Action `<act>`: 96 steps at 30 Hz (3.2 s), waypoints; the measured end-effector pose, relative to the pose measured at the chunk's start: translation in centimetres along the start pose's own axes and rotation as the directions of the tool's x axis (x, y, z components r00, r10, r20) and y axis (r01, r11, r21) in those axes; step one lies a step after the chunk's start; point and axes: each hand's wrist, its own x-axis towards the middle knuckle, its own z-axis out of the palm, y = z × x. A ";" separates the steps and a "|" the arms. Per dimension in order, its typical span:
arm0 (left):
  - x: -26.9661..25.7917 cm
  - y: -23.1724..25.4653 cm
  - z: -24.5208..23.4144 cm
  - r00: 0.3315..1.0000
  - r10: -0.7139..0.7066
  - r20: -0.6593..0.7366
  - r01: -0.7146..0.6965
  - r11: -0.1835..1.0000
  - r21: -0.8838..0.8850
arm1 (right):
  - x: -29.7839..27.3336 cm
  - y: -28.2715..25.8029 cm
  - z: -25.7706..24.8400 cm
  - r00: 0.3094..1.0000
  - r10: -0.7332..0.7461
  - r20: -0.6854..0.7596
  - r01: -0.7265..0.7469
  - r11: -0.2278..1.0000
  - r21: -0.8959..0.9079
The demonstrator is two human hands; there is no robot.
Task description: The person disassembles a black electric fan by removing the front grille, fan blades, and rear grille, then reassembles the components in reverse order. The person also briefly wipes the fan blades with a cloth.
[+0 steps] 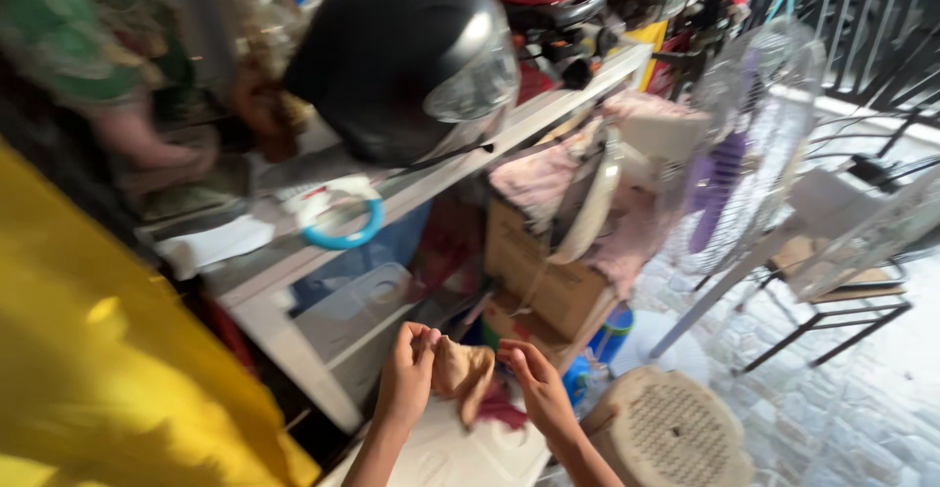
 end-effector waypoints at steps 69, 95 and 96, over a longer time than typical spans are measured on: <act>11.9 22.5 40.6 0.546 0.813 -0.204 -0.564 0.536 0.628 | 18.5 -13.2 -41.1 0.727 -0.655 -0.207 0.490 0.706 -0.512; 13.6 22.5 39.2 0.629 0.753 -0.191 -0.588 0.622 0.517 | 20.2 -16.6 -38.7 0.754 -0.657 -0.006 0.518 0.600 -0.610; 13.6 22.5 39.2 0.623 0.761 -0.183 -0.594 0.612 0.523 | 19.2 -15.8 -38.4 0.711 -0.692 0.123 0.635 0.557 -0.536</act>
